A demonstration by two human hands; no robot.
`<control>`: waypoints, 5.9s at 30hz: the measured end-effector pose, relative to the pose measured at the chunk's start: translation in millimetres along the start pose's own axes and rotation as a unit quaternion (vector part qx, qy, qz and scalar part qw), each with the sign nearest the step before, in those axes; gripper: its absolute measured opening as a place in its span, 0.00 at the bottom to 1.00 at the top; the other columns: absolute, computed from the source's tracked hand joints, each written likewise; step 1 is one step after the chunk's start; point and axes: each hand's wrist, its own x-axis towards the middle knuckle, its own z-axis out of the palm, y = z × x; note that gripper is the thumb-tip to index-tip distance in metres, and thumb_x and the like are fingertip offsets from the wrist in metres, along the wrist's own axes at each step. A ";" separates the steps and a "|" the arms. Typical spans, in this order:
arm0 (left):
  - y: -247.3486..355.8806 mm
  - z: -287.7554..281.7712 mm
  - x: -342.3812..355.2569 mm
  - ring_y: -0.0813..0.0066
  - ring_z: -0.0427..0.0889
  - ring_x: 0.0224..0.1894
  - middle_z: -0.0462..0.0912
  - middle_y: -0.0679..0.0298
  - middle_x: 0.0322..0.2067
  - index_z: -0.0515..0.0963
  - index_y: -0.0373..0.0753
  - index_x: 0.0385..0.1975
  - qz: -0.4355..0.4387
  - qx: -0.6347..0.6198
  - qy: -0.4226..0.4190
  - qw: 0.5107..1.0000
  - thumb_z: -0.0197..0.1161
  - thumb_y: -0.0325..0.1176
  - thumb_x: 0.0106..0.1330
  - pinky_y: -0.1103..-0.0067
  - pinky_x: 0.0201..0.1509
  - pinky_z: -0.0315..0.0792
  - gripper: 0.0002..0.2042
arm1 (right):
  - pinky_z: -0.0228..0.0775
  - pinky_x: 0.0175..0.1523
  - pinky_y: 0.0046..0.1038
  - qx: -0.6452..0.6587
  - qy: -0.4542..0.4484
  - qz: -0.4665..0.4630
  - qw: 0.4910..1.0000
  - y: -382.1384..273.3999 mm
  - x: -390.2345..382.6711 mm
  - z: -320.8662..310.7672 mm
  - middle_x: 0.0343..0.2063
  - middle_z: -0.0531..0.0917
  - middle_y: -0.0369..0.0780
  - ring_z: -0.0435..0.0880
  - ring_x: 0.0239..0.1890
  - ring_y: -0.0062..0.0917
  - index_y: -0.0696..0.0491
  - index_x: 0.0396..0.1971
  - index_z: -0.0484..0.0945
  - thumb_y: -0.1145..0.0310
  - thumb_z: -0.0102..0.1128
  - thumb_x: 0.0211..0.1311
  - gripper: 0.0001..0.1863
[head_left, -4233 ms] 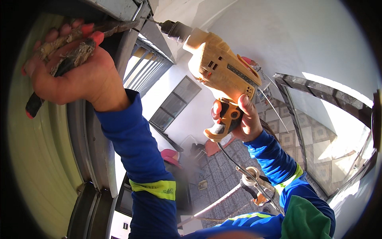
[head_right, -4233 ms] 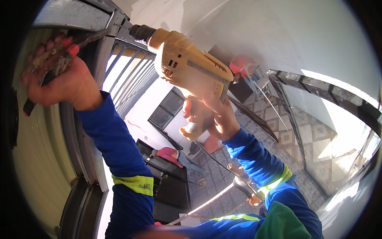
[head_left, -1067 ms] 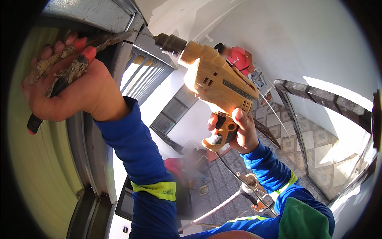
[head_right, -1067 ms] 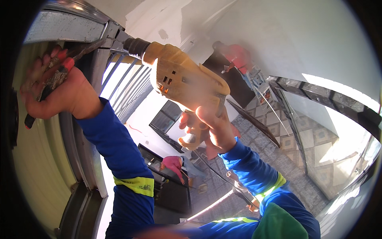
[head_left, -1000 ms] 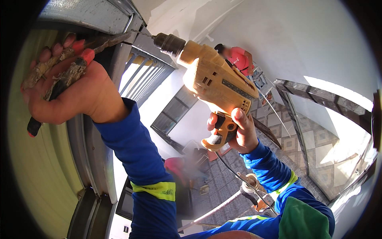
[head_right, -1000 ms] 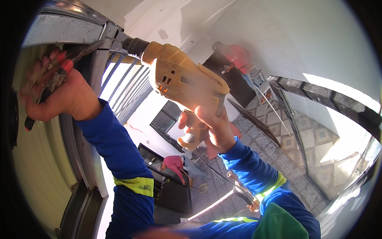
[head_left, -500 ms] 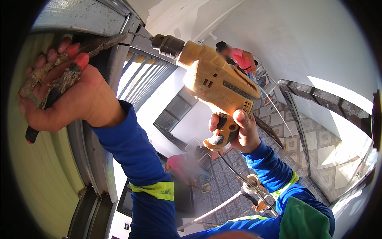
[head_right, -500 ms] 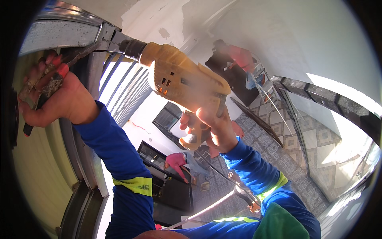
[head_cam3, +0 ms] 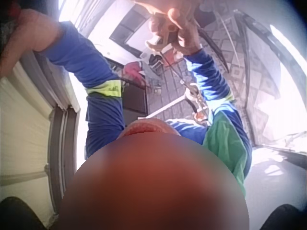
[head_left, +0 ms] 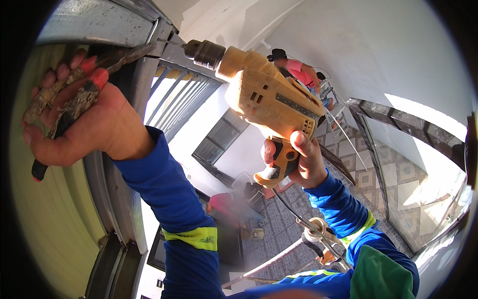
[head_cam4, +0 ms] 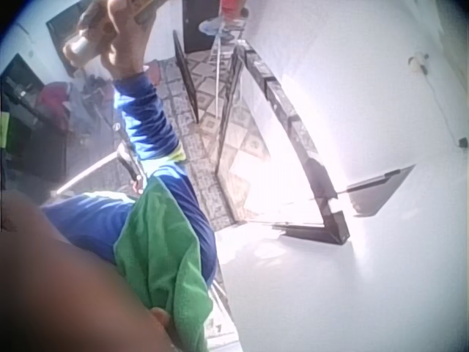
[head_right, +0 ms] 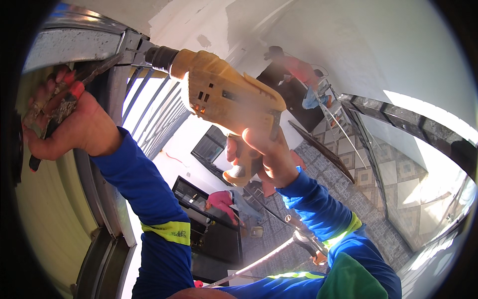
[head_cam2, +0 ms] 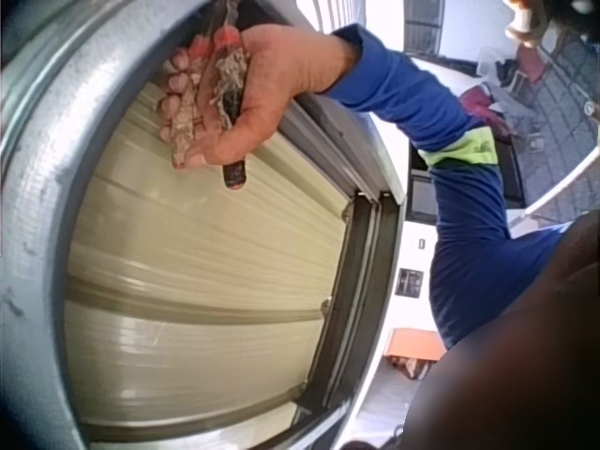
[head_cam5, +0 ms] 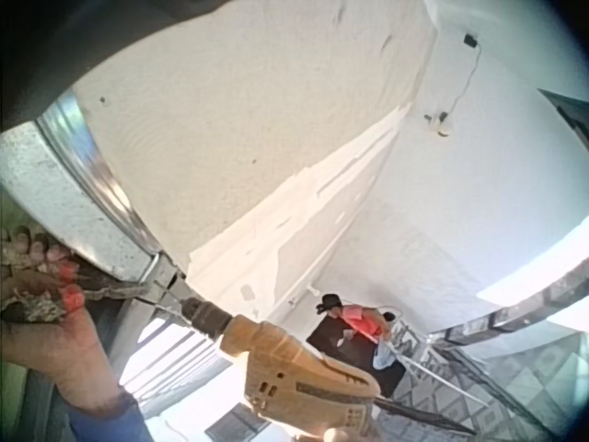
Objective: The person uses a power drill to make holes in a metal window frame and then secures the frame to the wall using a caulking gun. The person is working on a scaffold while another person sweeps the floor below.
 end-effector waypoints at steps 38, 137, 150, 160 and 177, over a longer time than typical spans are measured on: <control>0.3 -0.3 3.1 0.57 0.80 0.28 0.79 0.51 0.29 0.73 0.34 0.31 -0.019 -0.014 -0.002 1.000 0.51 0.55 0.58 0.59 0.35 0.81 0.24 | 0.81 0.34 0.31 0.055 0.043 0.048 0.996 -26.4 -8.2 12.4 0.31 0.85 0.44 0.86 0.30 0.29 0.60 0.47 0.78 0.64 0.65 0.66 0.17; 0.2 4.4 1.0 0.55 0.81 0.31 0.79 0.50 0.30 0.73 0.35 0.31 -0.017 0.017 -0.010 1.000 0.55 0.53 0.56 0.58 0.38 0.80 0.23 | 0.80 0.34 0.29 0.078 0.055 0.045 0.994 -19.1 -10.2 19.0 0.31 0.84 0.43 0.85 0.29 0.27 0.60 0.48 0.77 0.59 0.64 0.68 0.19; -1.5 6.6 0.3 0.54 0.79 0.31 0.77 0.49 0.31 0.72 0.35 0.32 0.009 0.062 0.002 0.998 0.54 0.52 0.55 0.57 0.34 0.79 0.22 | 0.80 0.33 0.28 0.093 0.053 0.040 0.993 -17.2 -10.0 22.7 0.30 0.83 0.42 0.85 0.28 0.26 0.60 0.47 0.77 0.60 0.64 0.68 0.18; 1.0 5.5 0.1 0.55 0.79 0.29 0.79 0.50 0.30 0.73 0.35 0.32 -0.018 0.038 0.000 0.999 0.53 0.52 0.56 0.59 0.33 0.79 0.22 | 0.75 0.31 0.30 0.118 0.038 0.038 0.992 -12.7 -8.4 20.3 0.26 0.79 0.38 0.80 0.25 0.23 0.58 0.42 0.77 0.62 0.64 0.67 0.14; 0.1 5.1 -1.9 0.55 0.79 0.32 0.78 0.49 0.31 0.73 0.33 0.33 -0.011 0.052 -0.010 0.999 0.52 0.54 0.56 0.57 0.40 0.80 0.24 | 0.80 0.34 0.29 0.081 0.054 0.045 0.994 -8.3 -10.9 19.8 0.30 0.84 0.43 0.86 0.28 0.27 0.60 0.47 0.78 0.59 0.64 0.67 0.19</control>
